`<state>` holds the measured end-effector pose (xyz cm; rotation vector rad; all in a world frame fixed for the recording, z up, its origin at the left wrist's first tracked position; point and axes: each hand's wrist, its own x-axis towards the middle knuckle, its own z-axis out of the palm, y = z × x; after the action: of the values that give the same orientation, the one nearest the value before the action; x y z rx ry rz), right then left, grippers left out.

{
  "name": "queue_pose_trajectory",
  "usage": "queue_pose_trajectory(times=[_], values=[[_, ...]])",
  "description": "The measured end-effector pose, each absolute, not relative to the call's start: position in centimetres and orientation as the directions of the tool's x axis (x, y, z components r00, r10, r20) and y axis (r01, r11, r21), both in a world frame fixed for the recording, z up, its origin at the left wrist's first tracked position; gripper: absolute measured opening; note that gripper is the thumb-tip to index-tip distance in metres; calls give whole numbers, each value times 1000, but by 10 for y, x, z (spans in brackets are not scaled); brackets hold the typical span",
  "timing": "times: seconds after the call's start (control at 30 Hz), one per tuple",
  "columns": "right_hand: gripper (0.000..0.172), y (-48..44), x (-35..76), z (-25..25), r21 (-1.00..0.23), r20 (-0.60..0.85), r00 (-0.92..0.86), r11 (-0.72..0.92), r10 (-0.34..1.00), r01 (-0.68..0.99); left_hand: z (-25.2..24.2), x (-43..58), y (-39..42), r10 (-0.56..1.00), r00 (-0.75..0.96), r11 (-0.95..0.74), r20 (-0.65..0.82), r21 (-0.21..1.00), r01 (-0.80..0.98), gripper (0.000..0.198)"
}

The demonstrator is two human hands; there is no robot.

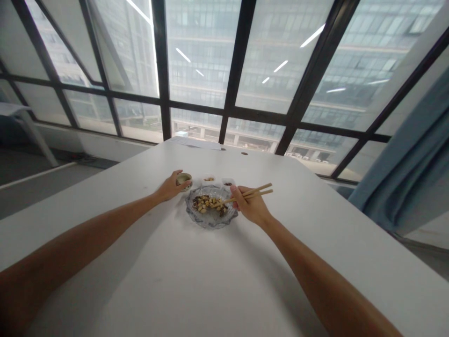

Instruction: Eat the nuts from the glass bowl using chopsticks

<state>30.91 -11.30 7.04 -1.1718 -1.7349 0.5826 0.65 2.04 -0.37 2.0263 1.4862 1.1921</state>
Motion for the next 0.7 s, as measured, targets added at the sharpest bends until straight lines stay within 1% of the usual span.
queue_pose_trajectory(times=[0.1,0.2,0.27,0.33,0.4,0.47,0.57,0.7], values=[[61,-113,310,68,-788,429,-110,431,897,439,0,7,16,916,90,-360,392,697,620,79],[62,-114,312,65,-829,434,-31,413,900,376,3,7,13,924,101,-346,370,691,634,82],[63,-115,315,60,-870,440,75,403,895,284,3,7,11,923,101,-347,372,686,639,82],[63,-115,318,52,-908,416,194,391,889,152,4,7,10,916,91,-354,390,681,641,79],[62,-113,322,42,-929,356,297,370,886,10,3,6,10,902,84,-376,423,674,636,77],[60,-111,324,31,-934,293,361,345,886,-89,3,6,10,884,85,-407,460,667,624,75],[58,-109,326,20,-938,244,395,319,886,-135,3,5,9,866,88,-437,491,662,609,74],[57,-111,324,16,-937,265,410,333,873,-104,2,3,9,845,110,-474,523,637,608,74]])
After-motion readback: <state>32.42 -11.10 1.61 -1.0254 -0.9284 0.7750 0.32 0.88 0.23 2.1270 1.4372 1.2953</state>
